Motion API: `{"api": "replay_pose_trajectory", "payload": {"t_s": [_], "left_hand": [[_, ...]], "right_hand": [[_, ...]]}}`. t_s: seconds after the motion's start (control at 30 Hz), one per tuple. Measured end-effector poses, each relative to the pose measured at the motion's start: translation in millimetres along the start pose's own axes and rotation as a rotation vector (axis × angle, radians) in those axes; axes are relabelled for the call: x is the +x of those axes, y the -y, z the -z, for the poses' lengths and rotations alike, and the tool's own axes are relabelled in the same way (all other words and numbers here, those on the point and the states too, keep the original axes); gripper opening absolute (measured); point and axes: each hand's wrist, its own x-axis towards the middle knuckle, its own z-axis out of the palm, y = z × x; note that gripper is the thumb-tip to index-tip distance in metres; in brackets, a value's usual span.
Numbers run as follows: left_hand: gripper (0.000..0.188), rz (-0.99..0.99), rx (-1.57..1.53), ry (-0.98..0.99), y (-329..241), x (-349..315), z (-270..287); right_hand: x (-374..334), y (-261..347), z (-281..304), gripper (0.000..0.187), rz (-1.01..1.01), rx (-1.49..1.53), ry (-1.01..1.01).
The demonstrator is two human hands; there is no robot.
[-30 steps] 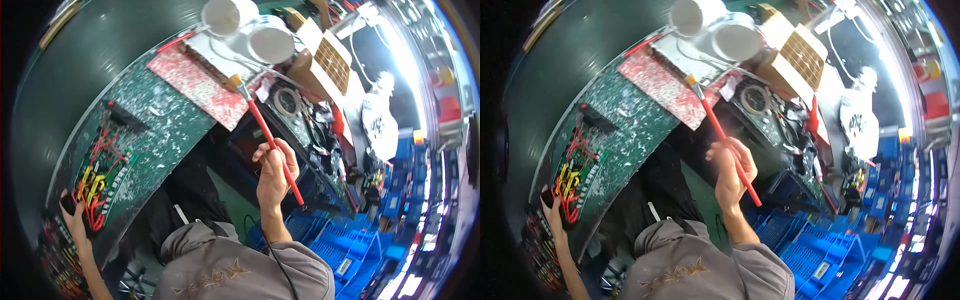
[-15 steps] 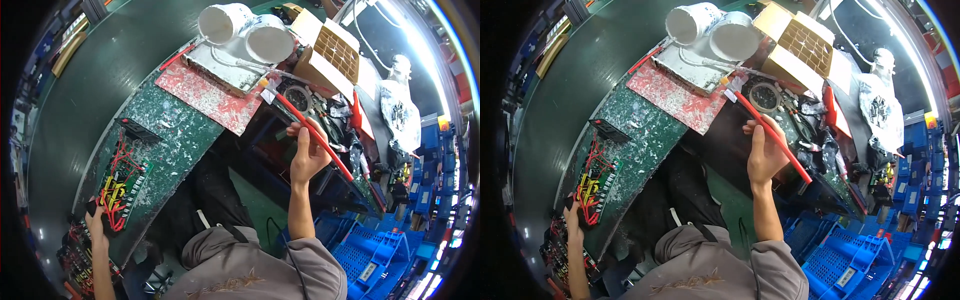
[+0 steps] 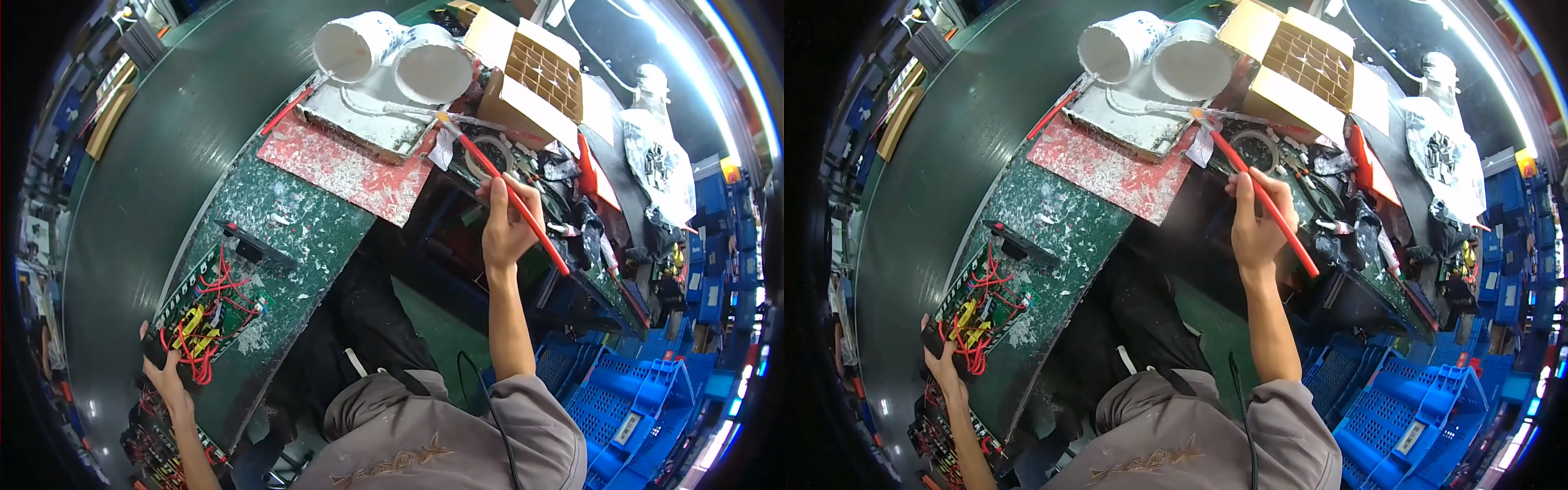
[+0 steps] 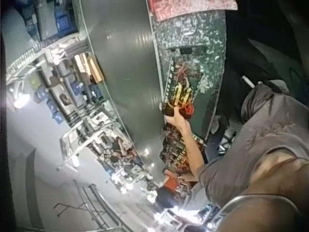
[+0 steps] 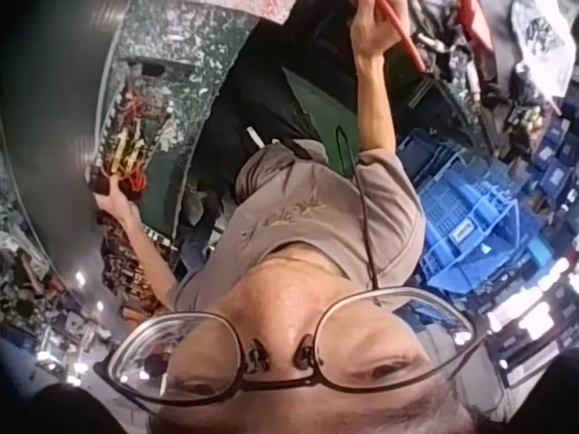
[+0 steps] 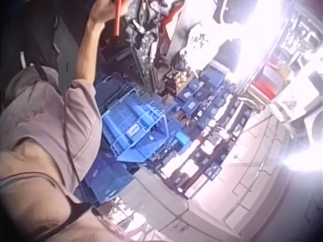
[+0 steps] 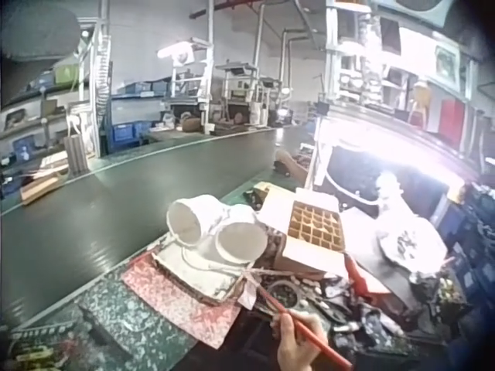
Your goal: Cleaning electronic circuit boards using a brush on a manufacturing production line.
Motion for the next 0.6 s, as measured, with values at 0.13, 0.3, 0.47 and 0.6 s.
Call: {"api": "replay_pose_trajectory", "payload": {"t_s": [0.13,0.3,0.47,0.6], "left_hand": [[0.068,-0.118,-0.024,-0.072,6.1,-10.2,-10.4],[0.07,-0.451,0.136,-0.226,28.0,-28.0,-14.3],[0.068,-0.527,-0.055,-0.208,40.6,-41.4,-12.4],[0.061,-0.509,-0.157,-0.25,47.2,-44.7,-14.9]], "right_hand": [[18.9,-1.6,-19.8,0.009,0.134,-0.181,0.066],[58.1,-3.0,-42.9,0.014,0.167,-0.347,0.152],[74.7,18.6,-58.6,0.019,0.111,-0.475,0.251],[79.2,4.5,-64.9,0.021,0.136,-0.479,0.257]]}}
